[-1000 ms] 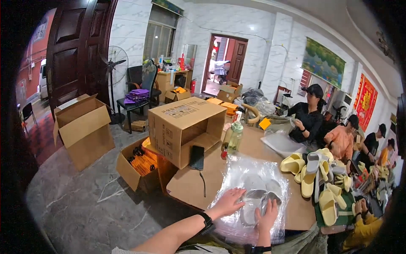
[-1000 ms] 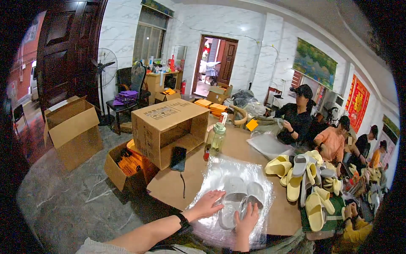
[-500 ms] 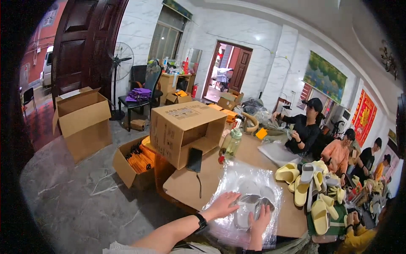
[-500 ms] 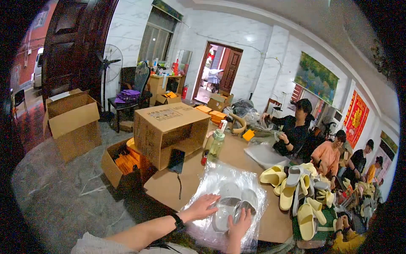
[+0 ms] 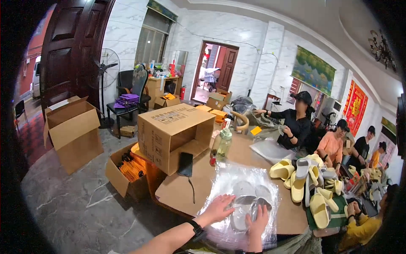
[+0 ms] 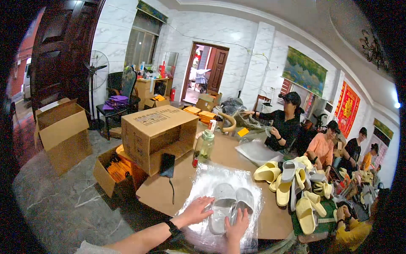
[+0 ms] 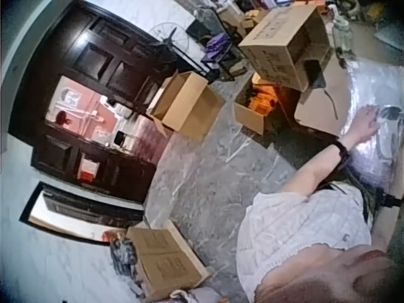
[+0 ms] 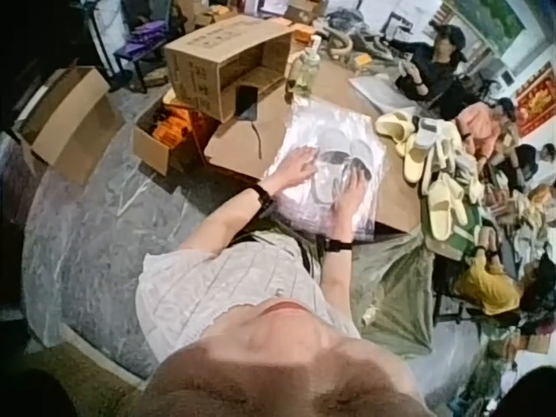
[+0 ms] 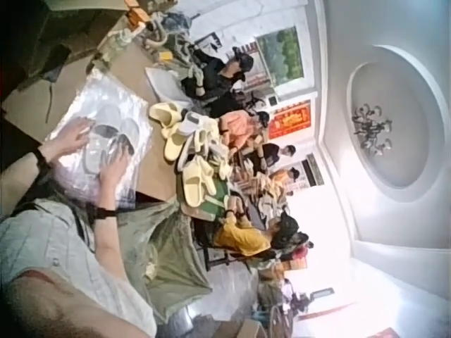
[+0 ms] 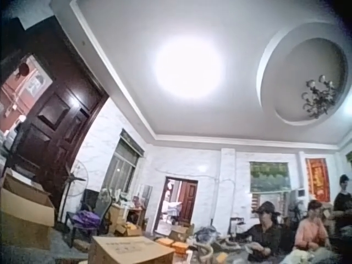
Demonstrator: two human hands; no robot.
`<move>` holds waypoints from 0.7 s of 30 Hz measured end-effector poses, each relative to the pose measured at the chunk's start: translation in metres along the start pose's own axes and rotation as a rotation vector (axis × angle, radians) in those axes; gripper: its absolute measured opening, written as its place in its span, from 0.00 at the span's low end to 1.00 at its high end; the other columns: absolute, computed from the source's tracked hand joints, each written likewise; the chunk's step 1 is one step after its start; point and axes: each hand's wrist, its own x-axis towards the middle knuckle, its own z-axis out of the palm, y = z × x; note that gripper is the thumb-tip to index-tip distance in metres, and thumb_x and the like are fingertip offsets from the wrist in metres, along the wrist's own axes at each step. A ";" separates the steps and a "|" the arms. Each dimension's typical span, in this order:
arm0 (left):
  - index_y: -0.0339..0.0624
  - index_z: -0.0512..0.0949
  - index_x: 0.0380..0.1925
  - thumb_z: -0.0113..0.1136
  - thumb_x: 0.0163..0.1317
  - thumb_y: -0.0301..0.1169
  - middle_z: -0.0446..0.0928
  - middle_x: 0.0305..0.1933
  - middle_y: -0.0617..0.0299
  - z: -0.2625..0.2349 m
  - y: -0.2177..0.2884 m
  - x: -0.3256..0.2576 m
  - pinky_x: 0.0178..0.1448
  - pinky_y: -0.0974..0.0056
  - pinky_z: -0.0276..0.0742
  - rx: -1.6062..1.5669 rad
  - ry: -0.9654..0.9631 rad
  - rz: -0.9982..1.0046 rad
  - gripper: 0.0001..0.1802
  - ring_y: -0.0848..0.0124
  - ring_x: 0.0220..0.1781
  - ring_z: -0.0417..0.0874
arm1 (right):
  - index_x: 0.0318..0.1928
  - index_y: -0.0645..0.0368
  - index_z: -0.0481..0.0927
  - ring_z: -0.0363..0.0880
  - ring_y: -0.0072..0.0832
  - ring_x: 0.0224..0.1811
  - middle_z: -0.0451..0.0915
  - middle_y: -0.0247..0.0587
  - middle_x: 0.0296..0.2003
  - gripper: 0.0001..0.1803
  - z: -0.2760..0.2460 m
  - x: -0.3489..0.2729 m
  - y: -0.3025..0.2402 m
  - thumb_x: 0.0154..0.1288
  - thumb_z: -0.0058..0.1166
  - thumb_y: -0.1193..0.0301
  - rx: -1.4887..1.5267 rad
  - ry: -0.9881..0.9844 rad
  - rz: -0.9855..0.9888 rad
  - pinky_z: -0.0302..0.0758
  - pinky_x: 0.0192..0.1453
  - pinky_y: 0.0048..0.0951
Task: Sorting and placing plastic sandals into bags at a manufacturing facility.
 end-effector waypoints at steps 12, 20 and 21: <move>0.47 0.62 0.71 0.54 0.68 0.49 0.68 0.69 0.39 0.001 -0.001 0.001 0.75 0.48 0.58 0.008 -0.011 -0.006 0.35 0.44 0.71 0.67 | 0.64 0.59 0.73 0.64 0.56 0.68 0.65 0.58 0.68 0.41 0.006 0.000 0.006 0.51 0.68 0.56 -0.010 0.023 -0.030 0.61 0.70 0.53; 0.46 0.63 0.70 0.56 0.67 0.47 0.68 0.69 0.40 -0.002 0.001 0.001 0.76 0.49 0.57 -0.043 -0.022 -0.018 0.35 0.44 0.72 0.65 | 0.64 0.57 0.73 0.65 0.56 0.67 0.65 0.57 0.69 0.39 0.000 0.001 -0.002 0.51 0.68 0.57 0.003 0.039 -0.020 0.61 0.70 0.53; 0.46 0.63 0.70 0.56 0.67 0.47 0.68 0.69 0.40 -0.004 0.002 0.003 0.76 0.49 0.57 -0.047 -0.030 -0.005 0.35 0.44 0.72 0.65 | 0.64 0.57 0.73 0.65 0.56 0.66 0.65 0.57 0.69 0.39 -0.001 0.001 -0.002 0.51 0.69 0.57 0.010 0.033 -0.030 0.61 0.70 0.53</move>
